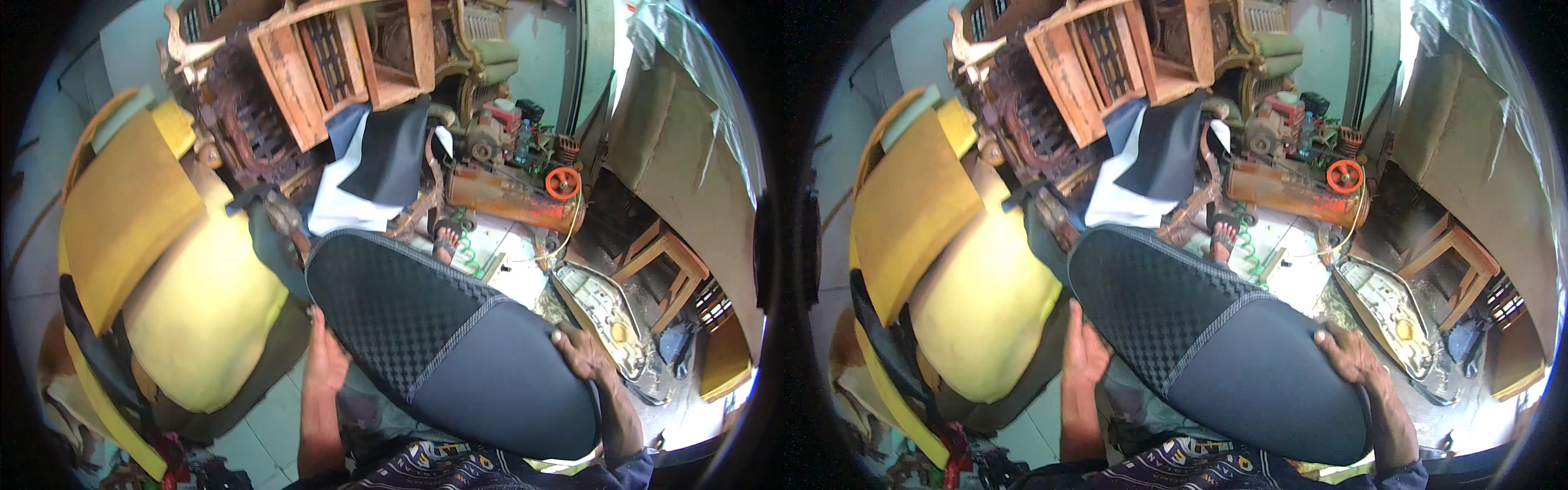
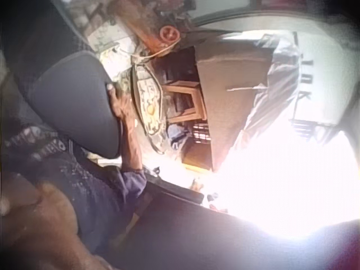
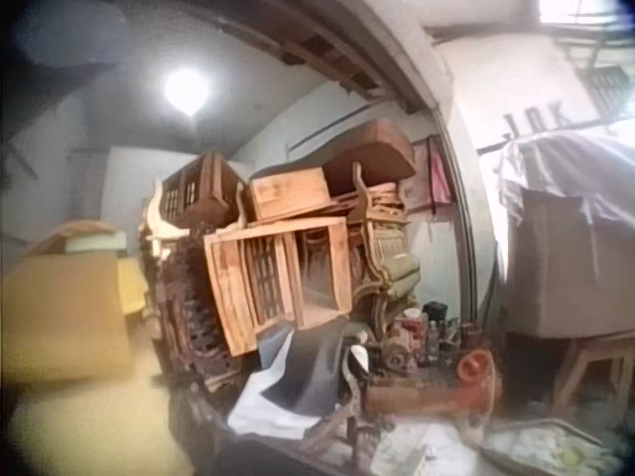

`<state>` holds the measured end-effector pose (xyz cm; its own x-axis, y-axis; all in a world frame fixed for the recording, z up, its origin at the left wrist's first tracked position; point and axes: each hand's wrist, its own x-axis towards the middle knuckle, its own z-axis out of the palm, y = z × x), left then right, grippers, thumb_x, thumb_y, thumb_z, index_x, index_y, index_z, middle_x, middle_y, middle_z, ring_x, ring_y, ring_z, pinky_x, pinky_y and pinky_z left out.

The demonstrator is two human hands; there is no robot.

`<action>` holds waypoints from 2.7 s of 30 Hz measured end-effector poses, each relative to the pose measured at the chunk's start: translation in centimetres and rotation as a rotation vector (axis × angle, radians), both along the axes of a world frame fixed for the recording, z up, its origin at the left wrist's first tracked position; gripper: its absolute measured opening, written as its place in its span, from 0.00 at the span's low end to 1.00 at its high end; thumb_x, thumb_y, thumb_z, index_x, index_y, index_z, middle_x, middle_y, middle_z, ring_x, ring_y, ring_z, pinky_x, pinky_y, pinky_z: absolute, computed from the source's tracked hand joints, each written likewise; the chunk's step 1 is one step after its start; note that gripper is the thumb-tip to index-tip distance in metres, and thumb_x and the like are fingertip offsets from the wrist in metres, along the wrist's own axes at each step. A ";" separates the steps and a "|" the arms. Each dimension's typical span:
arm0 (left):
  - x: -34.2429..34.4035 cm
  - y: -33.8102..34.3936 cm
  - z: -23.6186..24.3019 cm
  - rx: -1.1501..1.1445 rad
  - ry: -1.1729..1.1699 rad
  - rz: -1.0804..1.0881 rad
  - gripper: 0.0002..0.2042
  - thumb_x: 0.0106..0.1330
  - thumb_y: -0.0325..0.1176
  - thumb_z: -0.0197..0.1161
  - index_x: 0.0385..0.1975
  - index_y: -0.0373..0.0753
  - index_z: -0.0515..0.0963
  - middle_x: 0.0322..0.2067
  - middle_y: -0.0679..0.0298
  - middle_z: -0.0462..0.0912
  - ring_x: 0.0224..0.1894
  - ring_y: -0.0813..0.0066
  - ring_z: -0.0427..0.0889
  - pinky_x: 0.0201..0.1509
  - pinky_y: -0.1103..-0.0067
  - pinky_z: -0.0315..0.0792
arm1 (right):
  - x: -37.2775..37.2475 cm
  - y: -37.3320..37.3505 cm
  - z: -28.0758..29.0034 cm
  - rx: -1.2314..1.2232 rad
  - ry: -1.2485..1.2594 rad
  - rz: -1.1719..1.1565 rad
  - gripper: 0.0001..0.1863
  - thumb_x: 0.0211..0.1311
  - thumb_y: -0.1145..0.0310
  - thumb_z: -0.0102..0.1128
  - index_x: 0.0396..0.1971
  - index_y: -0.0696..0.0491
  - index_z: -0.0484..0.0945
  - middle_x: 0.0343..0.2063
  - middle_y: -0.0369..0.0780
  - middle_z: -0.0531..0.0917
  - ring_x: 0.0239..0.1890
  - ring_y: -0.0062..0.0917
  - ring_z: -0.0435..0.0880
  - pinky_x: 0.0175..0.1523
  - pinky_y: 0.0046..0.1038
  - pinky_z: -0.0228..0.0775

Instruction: The person staples black upholstery fabric onto a seat cushion using a pneumatic staple gun. They repeatedly flip the cushion, pull the fabric taut, and drive staples along the edges and underside to secure the cover.

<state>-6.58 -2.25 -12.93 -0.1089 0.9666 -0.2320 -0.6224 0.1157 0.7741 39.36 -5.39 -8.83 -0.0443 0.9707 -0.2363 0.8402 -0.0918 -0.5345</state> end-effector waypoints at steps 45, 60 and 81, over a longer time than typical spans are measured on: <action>1.6 24.7 7.3 0.077 1.385 -1.333 0.19 0.78 0.48 0.61 0.38 0.35 0.80 0.26 0.63 0.76 0.31 0.76 0.72 0.39 0.72 0.70 | -20.9 23.1 -3.8 -0.528 0.716 0.383 0.25 0.81 0.48 0.51 0.41 0.57 0.82 0.25 0.43 0.78 0.37 0.30 0.78 0.62 0.37 0.65; 0.2 27.5 2.5 -0.311 0.905 -1.512 0.19 0.73 0.51 0.68 0.37 0.38 0.88 0.28 0.76 0.82 0.30 0.87 0.76 0.36 0.82 0.68 | -21.3 23.0 -5.8 -0.743 0.911 0.271 0.25 0.81 0.47 0.51 0.45 0.56 0.83 0.33 0.39 0.84 0.37 0.26 0.83 0.48 0.32 0.74; -5.4 20.0 3.7 -0.100 0.920 -1.496 0.17 0.82 0.46 0.56 0.46 0.38 0.82 0.38 0.76 0.77 0.43 0.88 0.73 0.49 0.81 0.69 | -7.8 -0.7 2.5 0.145 -0.072 -0.311 0.32 0.79 0.45 0.46 0.26 0.61 0.78 0.24 0.52 0.76 0.29 0.52 0.78 0.36 0.46 0.67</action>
<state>-11.95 17.78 -9.20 0.6608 0.3376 -0.6704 0.6487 0.1923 0.7363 31.58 -6.06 -6.34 0.2701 0.9589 -0.0870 0.8199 -0.2764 -0.5013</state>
